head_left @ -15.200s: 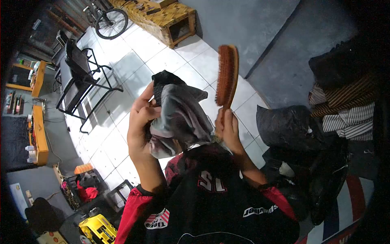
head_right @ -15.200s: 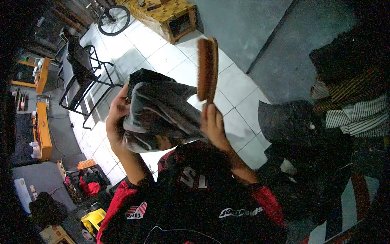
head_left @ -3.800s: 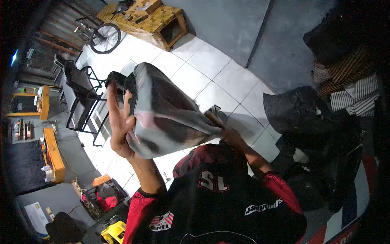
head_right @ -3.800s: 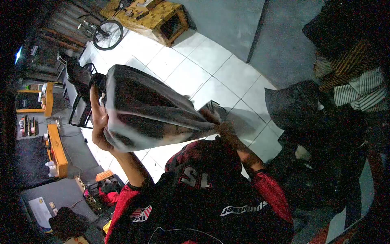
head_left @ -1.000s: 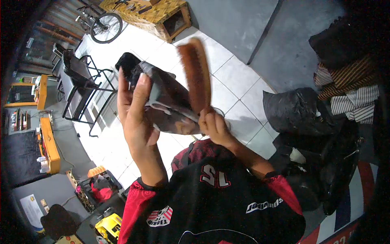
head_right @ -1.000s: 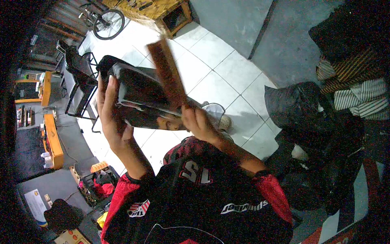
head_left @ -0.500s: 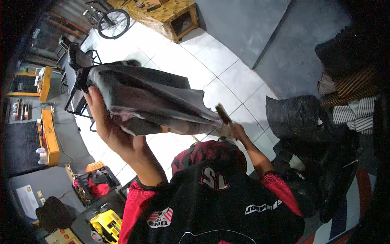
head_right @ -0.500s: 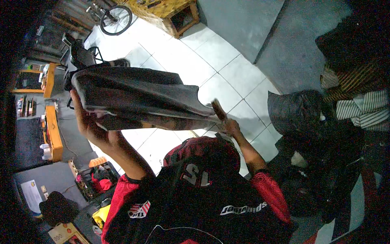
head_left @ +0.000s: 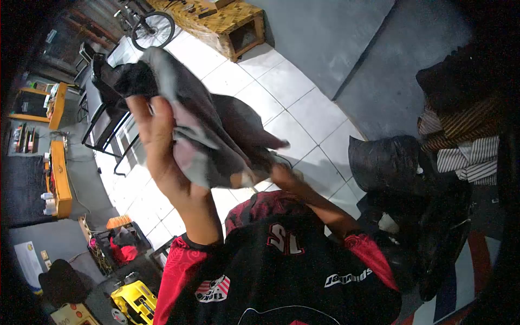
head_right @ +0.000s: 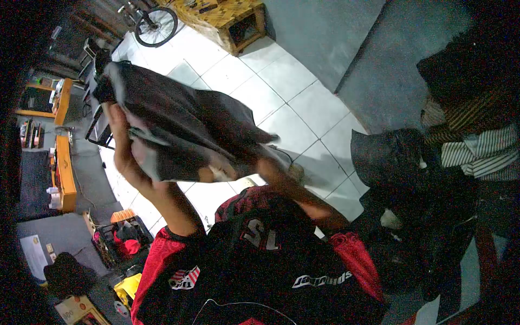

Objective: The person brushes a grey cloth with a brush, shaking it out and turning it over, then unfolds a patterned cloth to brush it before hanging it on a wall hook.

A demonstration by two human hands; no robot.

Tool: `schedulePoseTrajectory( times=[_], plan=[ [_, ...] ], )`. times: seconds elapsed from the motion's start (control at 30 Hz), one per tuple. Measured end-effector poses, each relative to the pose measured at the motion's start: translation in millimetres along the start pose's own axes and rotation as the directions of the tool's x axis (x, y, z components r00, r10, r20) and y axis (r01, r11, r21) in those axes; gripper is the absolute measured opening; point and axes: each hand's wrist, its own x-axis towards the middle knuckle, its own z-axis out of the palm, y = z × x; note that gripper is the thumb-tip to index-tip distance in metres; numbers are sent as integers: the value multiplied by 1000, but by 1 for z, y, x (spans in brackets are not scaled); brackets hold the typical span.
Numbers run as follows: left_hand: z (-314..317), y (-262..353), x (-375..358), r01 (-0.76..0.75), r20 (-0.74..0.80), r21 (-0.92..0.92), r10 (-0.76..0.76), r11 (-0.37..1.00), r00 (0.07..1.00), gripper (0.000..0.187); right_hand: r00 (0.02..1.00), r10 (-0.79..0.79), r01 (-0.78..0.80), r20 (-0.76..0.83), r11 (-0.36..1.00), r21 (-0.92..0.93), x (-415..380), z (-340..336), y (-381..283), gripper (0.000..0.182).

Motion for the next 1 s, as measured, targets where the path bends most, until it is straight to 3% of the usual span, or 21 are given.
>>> schedulePoseTrajectory(
  times=[0.03, 0.07, 0.1, 0.13, 0.2, 0.23, 0.3, 0.33, 0.37, 0.4, 0.43, 0.5, 0.57, 0.63, 0.73, 0.77, 0.8, 0.87, 0.9, 0.97, 1.0],
  plan=[
    [-8, 0, 2, -131, 27, 135, 128, 982, 991, 40, 972, 114, -59, 203, 964, -260, -13, 20, 56, 40],
    [-13, 2, 4, -129, -4, 158, 131, 979, 991, 38, 927, 219, -90, 303, 917, -388, -28, 24, 88, 38],
    [-12, 8, 9, 99, -172, -88, -113, 991, 979, 38, 861, 320, -82, 396, 855, -513, -43, 27, 120, 37],
    [-20, 0, 2, -78, -201, 289, 140, 954, 970, 41, 863, 331, -87, 381, 842, -533, -59, 34, 154, 33],
    [-19, 8, 10, -17, -159, -114, -1, 993, 987, 43, 887, 326, -90, 326, 816, -572, -71, 40, 196, 29],
    [-21, 9, 9, -38, -109, -32, 34, 999, 993, 44, 907, 310, -89, 285, 803, -590, -68, 39, 206, 28],
    [-24, 9, 8, -103, -7, 123, 105, 987, 994, 46, 908, 329, -122, 261, 802, -584, -53, 5, 138, 29],
    [-28, 0, 1, -237, 121, 296, 209, 925, 970, 47, 935, 345, -310, 79, 906, -288, -42, 0, 120, 29],
    [-22, 1, -1, -86, 21, 154, 84, 984, 996, 52, 909, 407, -402, -95, 913, 64, -29, -4, 99, 30],
    [-15, 2, -3, 154, -89, -164, -170, 974, 981, 58, 925, 355, -317, -137, 918, 237, -17, -16, 60, 28],
    [-10, 1, -4, 244, -111, -316, -291, 917, 950, 64, 932, 310, -216, -188, 891, 399, -9, -31, 15, 28],
    [0, 3, -5, 296, -87, -446, -370, 845, 925, 71, 984, 59, 44, -165, 829, 558, -5, -54, -49, 24],
    [9, 6, -5, 311, -41, -523, -387, 794, 921, 72, 966, -149, 238, -212, 833, 500, -5, -60, -74, 20],
    [12, 8, -5, 340, 6, -531, -397, 776, 918, 73, 854, -326, 364, -405, 931, 18, -6, -48, -85, 15],
    [10, 8, 3, 276, -37, -447, -326, 851, 945, 72, 955, -173, 221, -240, 957, 186, -5, -8, -27, 24],
    [7, 8, 7, 250, -53, -415, -298, 875, 953, 71, 954, -222, 272, -202, 926, 264, -8, 10, 7, 27],
    [4, 8, 10, 169, -114, -254, -203, 952, 973, 67, 948, -271, 314, -168, 886, 342, -14, 34, 55, 30],
    [-3, 9, 15, 129, -76, -502, -192, 855, 978, 62, 989, -147, 142, -12, 928, 346, -28, 26, 72, 35],
    [-9, 8, 20, 108, -59, -522, -162, 846, 985, 61, 995, 42, -63, 94, 969, 239, -36, 13, 77, 36],
    [-17, 8, 26, 87, -52, -515, -132, 853, 990, 58, 869, 436, -442, 234, 897, -29, -50, -24, 53, 39],
    [-21, 8, 29, 86, -59, -486, -130, 870, 990, 58, 846, 483, -472, 228, 875, -102, -52, -29, 53, 37]
  ],
)
